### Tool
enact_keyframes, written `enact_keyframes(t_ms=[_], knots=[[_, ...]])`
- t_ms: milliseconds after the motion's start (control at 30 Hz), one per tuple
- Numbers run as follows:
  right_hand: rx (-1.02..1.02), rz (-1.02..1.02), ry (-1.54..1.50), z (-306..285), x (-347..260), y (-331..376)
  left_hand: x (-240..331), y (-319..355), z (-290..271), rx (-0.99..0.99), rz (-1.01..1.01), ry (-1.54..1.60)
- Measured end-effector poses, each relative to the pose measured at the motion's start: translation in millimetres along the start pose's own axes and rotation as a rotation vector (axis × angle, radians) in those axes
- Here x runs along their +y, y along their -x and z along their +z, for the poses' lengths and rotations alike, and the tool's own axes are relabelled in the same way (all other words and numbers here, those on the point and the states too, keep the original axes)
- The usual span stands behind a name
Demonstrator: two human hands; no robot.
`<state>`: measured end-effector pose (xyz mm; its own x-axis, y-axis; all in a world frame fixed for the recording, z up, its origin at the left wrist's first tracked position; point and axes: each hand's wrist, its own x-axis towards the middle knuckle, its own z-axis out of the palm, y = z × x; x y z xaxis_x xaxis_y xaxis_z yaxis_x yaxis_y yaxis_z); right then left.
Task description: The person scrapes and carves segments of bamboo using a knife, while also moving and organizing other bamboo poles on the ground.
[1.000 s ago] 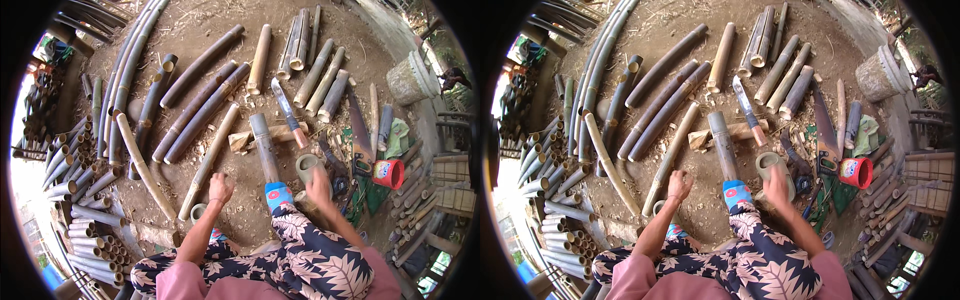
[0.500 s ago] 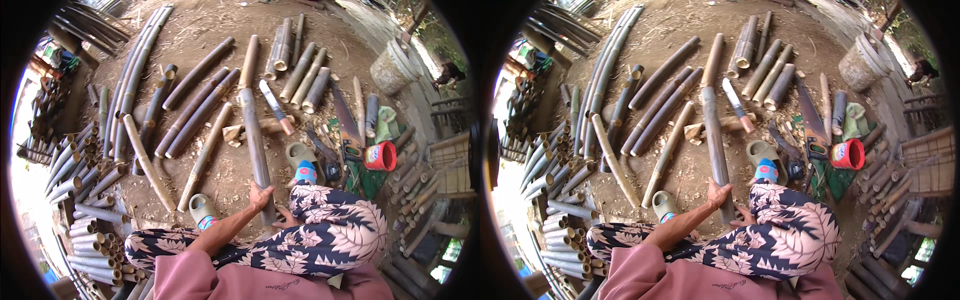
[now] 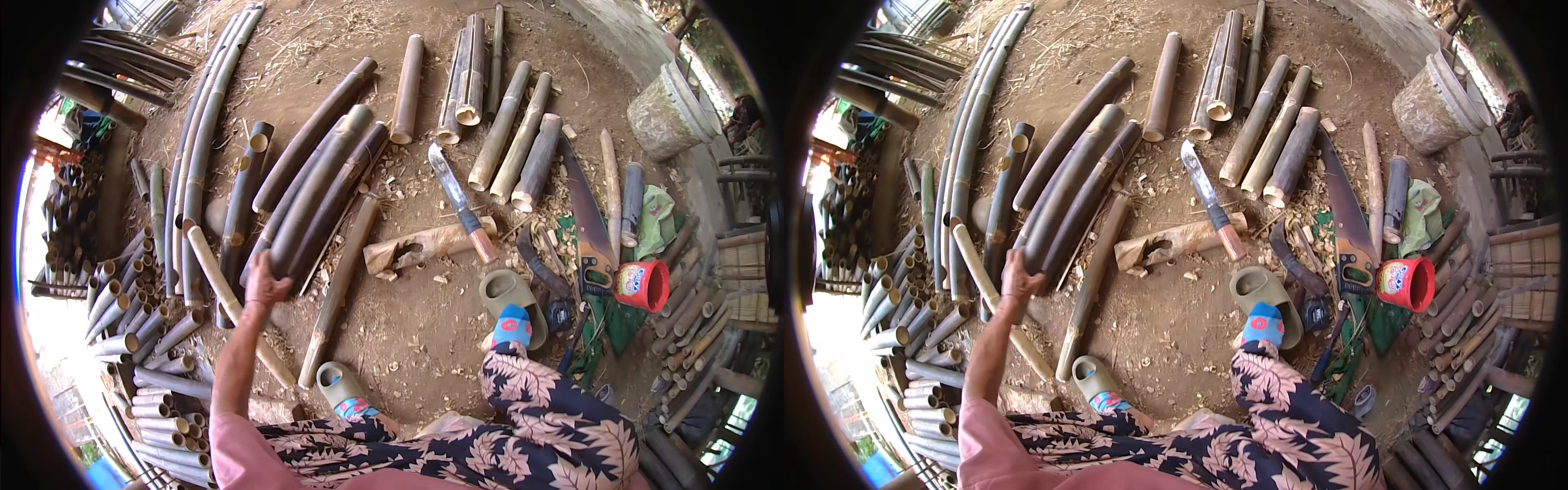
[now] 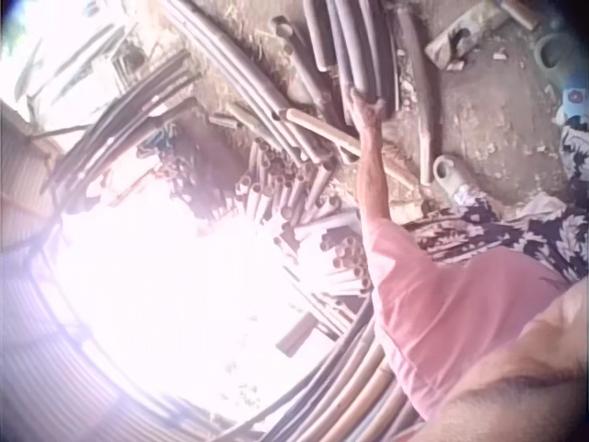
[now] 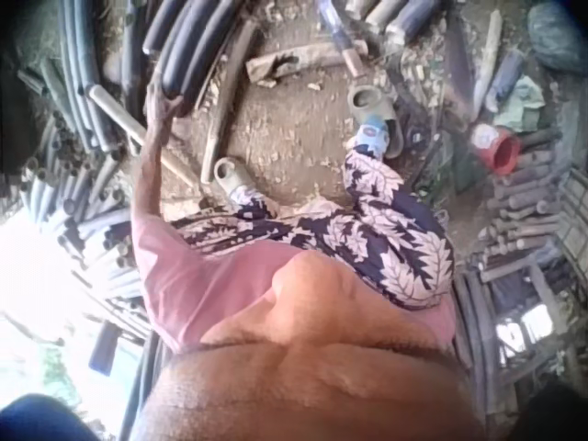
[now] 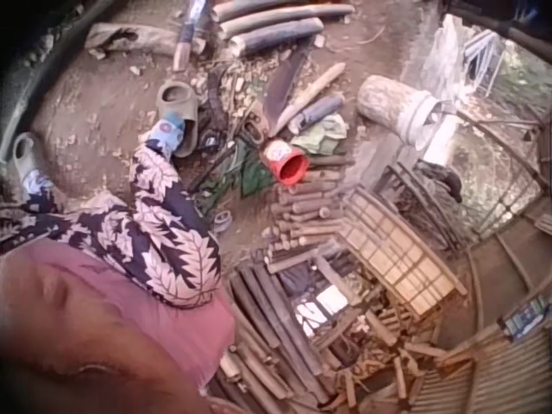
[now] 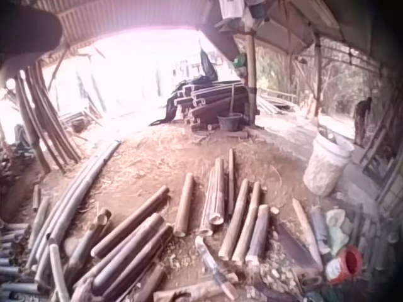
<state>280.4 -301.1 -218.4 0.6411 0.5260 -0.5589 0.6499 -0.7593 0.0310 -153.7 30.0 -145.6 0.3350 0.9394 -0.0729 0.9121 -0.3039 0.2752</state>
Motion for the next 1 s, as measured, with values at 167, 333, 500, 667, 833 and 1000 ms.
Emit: enact_keyframes(t_ms=[167, 333, 500, 667, 833, 1000], knots=[[0.171, -0.08, 0.108, 22, 0, 4, -12, -97, 12, 0.112, -0.128, -0.432], [-0.408, -0.196, -0.464, -78, 156, 53, 152, -222, 80, 0.296, 0.21, 0.08], [-0.08, -0.236, -0.695, -151, 120, 3, 279, -286, 156, 0.098, -0.066, 0.108], [-0.158, -0.461, -0.857, -154, 54, -41, 269, -284, 144, -0.186, -0.155, 0.37], [-0.796, -0.468, -1.628, -149, -32, -97, 278, -133, 100, -0.854, -0.184, 1.794], [-0.804, -0.595, -1.386, -148, -117, -104, 277, 3, 38, -0.792, 0.323, 0.446]])
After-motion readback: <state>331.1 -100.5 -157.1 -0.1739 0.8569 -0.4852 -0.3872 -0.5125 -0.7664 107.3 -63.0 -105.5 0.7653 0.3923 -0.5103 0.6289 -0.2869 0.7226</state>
